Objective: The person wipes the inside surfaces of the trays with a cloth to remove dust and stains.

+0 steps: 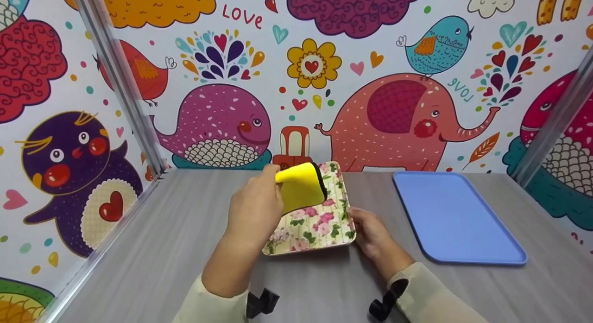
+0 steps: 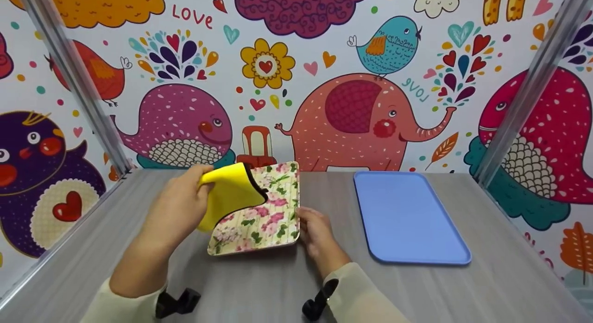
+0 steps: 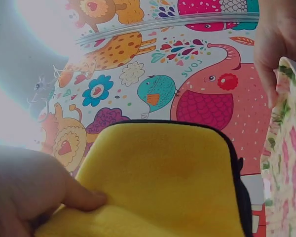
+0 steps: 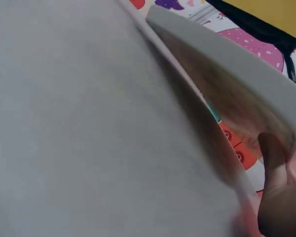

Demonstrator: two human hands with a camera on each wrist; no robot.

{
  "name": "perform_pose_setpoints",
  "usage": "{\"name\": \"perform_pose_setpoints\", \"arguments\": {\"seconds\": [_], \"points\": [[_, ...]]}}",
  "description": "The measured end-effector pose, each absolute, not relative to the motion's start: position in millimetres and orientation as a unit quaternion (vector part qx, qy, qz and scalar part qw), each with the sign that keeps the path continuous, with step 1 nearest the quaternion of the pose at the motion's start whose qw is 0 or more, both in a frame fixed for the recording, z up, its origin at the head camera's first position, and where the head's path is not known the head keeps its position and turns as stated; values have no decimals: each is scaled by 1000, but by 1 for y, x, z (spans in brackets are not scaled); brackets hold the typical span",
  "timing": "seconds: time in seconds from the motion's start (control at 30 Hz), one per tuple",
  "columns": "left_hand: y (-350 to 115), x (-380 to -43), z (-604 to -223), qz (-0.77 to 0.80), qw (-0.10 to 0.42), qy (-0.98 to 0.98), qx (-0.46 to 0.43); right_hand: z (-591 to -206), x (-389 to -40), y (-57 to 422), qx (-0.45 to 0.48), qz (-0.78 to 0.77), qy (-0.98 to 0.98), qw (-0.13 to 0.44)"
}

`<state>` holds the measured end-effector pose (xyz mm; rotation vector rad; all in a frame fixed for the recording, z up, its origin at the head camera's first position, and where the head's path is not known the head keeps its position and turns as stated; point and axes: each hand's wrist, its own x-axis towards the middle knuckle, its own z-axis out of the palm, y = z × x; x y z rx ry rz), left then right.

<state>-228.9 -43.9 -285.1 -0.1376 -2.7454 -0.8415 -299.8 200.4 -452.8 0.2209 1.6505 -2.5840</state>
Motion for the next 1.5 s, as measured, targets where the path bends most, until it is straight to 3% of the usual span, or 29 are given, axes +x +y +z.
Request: {"name": "perform_pose_setpoints", "arguments": {"seconds": [0.37,0.73,1.0,1.3,1.5], "points": [[-55,-233,-284,-299,159,-940,-40,-453,-304,189,103,-791,602,31],[-51,-230,-287,-303,146,-941,-36,-442,-308,203,52,-608,784,113],[-47,-229,-287,-302,141,-942,-39,-438,-313,205,34,-510,851,118],[-45,-228,-287,-301,137,-943,-45,-423,-310,205,-8,-417,905,87],[-44,-228,-289,-291,148,-944,-55,-397,-308,238,-57,-386,921,-11]]}}
